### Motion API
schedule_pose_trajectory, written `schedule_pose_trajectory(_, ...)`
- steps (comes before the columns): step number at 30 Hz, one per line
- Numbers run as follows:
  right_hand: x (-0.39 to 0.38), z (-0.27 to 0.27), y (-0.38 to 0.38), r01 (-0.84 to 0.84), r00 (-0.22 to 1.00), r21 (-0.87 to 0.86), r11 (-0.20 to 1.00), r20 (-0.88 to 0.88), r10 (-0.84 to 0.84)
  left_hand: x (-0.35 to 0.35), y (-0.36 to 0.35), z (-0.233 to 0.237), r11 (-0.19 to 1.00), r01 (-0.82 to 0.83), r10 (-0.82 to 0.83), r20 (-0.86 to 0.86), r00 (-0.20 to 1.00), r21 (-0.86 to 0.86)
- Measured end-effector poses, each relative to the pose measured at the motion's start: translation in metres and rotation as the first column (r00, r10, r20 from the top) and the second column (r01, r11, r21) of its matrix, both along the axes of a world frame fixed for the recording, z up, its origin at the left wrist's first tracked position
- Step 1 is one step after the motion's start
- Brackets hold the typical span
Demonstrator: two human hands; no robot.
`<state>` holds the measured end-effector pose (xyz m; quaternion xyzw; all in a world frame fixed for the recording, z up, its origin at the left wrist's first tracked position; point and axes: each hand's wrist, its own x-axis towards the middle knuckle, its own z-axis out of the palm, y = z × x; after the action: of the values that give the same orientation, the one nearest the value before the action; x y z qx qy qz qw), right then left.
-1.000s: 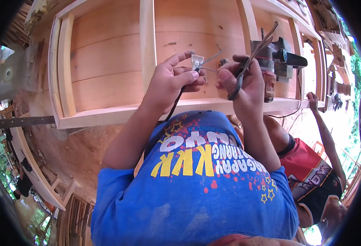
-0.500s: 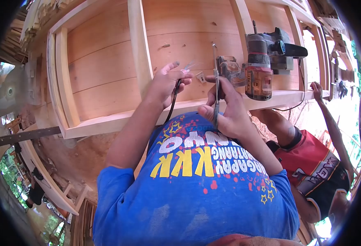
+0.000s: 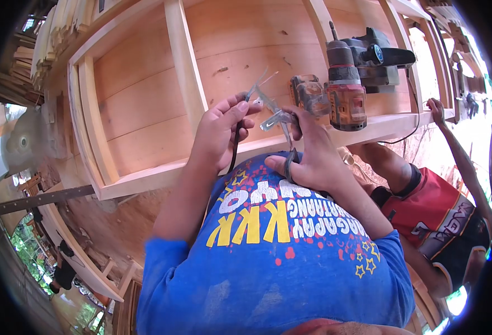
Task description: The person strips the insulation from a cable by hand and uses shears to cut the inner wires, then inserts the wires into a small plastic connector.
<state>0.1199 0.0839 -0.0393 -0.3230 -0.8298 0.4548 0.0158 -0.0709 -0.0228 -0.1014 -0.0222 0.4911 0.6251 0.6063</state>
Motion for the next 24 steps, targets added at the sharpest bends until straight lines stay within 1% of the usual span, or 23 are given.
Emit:
schedule_pose_trajectory(2, 0.0, 0.0, -0.003, -0.038, 0.999, 0.125, 0.991, -0.005, 0.039, 0.004, -0.01, 0.011, 0.998, -0.036, 0.034, 0.029, 0.999, 0.056)
schedule_pose_trajectory(4, 0.001, 0.005, -0.007, -0.032, 0.999, 0.127, 0.991, -0.024, 0.035, 0.006, -0.021, 0.019, 0.994, -0.061, 0.054, 0.074, 0.996, 0.095)
schedule_pose_trajectory(5, 0.002, 0.01, -0.008, -0.033, 0.999, 0.126, 0.991, -0.033, 0.037, 0.008, -0.027, 0.023, 0.994, -0.067, 0.063, 0.056, 0.996, 0.086)
schedule_pose_trajectory(8, 0.01, 0.029, -0.005, -0.079, 0.996, 0.02, 0.997, 0.044, 0.078, 0.016, -0.043, 0.034, 0.992, -0.108, 0.109, -0.017, 0.994, 0.058)
schedule_pose_trajectory(9, 0.015, 0.028, -0.007, -0.078, 0.995, 0.057, 0.995, 0.063, 0.074, 0.022, -0.045, 0.043, 0.983, -0.166, 0.171, -0.068, 0.983, 0.072)
schedule_pose_trajectory(11, 0.024, 0.028, -0.007, -0.097, 0.993, 0.076, 0.992, 0.077, 0.091, 0.027, -0.052, 0.049, 0.956, -0.197, 0.239, -0.19, 0.952, 0.218)
schedule_pose_trajectory(13, 0.029, 0.033, -0.009, -0.108, 0.99, 0.107, 0.988, 0.106, 0.096, 0.034, -0.056, 0.052, 0.918, -0.186, 0.298, -0.298, 0.907, 0.351)
schedule_pose_trajectory(16, 0.029, 0.042, -0.01, -0.113, 0.989, 0.131, 0.985, 0.115, 0.098, 0.042, -0.057, 0.061, 0.917, -0.084, 0.253, -0.405, 0.879, 0.391)
schedule_pose_trajectory(17, 0.028, 0.044, -0.011, -0.116, 0.99, 0.108, 0.987, 0.093, 0.106, 0.047, -0.056, 0.064, 0.914, -0.076, 0.257, -0.422, 0.87, 0.399)
schedule_pose_trajectory(20, 0.026, 0.038, -0.013, -0.121, 0.992, 0.138, 0.983, -0.019, 0.125, 0.055, -0.055, 0.064, 0.933, -0.062, 0.227, -0.447, 0.865, 0.355)
schedule_pose_trajectory(21, 0.025, 0.039, -0.015, -0.122, 0.992, 0.154, 0.98, -0.012, 0.126, 0.055, -0.057, 0.062, 0.93, -0.026, 0.204, -0.457, 0.866, 0.367)
schedule_pose_trajectory(23, 0.025, 0.042, -0.018, -0.126, 0.992, 0.186, 0.974, 0.006, 0.127, 0.059, -0.057, 0.066, 0.939, -0.015, 0.178, -0.447, 0.877, 0.344)
schedule_pose_trajectory(24, 0.024, 0.041, -0.019, -0.12, 0.992, 0.207, 0.971, -0.015, 0.126, 0.061, -0.056, 0.068, 0.943, -0.01, 0.166, -0.442, 0.882, 0.333)
